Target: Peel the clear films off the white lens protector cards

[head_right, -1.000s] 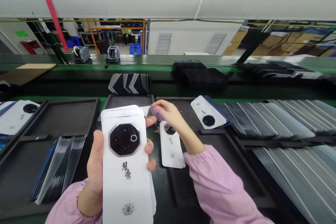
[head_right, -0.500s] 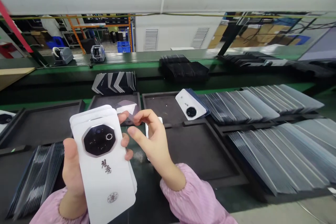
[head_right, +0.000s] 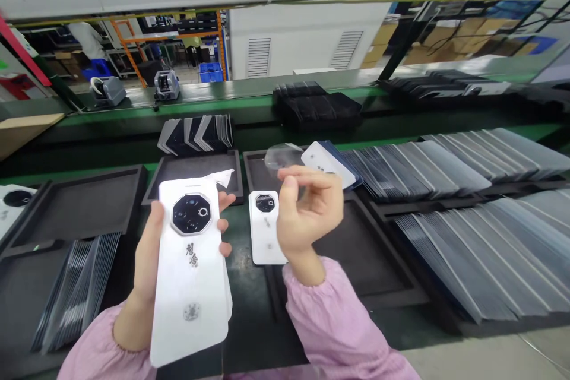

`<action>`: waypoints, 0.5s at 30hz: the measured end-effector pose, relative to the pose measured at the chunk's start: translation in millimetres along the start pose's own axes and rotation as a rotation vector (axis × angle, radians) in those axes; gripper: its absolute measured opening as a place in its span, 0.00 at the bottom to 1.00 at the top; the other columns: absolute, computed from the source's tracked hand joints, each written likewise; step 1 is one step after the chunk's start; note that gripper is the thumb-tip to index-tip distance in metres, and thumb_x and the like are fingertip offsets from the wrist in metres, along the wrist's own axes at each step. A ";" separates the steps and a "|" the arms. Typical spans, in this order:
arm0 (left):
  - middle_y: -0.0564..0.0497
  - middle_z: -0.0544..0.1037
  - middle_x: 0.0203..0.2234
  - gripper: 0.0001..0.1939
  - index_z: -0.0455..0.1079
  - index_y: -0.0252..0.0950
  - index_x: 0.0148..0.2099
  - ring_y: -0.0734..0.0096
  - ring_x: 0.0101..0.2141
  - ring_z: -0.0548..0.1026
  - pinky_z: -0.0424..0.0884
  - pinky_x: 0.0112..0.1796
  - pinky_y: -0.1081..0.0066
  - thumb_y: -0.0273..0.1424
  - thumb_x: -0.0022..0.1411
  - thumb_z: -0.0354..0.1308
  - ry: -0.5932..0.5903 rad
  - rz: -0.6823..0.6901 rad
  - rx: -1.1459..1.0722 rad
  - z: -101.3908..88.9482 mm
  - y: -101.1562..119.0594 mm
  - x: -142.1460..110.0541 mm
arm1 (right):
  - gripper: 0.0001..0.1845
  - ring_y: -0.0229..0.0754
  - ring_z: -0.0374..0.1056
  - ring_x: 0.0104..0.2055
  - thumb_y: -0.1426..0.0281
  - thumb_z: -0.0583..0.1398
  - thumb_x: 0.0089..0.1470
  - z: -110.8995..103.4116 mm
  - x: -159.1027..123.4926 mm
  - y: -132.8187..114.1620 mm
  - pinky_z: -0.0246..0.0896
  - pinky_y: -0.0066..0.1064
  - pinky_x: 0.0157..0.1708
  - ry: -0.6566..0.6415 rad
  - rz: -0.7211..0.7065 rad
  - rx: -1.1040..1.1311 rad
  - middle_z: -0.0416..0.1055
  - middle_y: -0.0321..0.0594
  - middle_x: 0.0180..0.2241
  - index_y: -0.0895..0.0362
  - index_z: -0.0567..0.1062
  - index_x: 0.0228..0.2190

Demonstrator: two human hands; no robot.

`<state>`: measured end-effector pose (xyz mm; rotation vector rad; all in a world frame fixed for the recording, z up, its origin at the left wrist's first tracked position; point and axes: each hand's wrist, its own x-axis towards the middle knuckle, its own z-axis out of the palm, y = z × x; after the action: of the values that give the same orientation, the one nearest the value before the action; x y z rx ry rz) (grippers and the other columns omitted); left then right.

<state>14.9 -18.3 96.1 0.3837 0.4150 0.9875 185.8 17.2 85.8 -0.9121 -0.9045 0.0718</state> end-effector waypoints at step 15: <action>0.41 0.81 0.41 0.39 0.71 0.31 0.60 0.62 0.35 0.79 0.76 0.39 0.66 0.58 0.60 0.57 -0.240 -0.038 0.004 -14.4 -8.1 8.8 | 0.13 0.32 0.64 0.21 0.63 0.70 0.54 -25.7 20.8 -11.0 0.71 0.33 0.41 -1.208 0.578 0.737 0.71 0.30 0.18 0.55 0.74 0.25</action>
<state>17.8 -13.0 78.4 0.4897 0.2063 0.8915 213.9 2.1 99.8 -0.3224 -1.5115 1.4808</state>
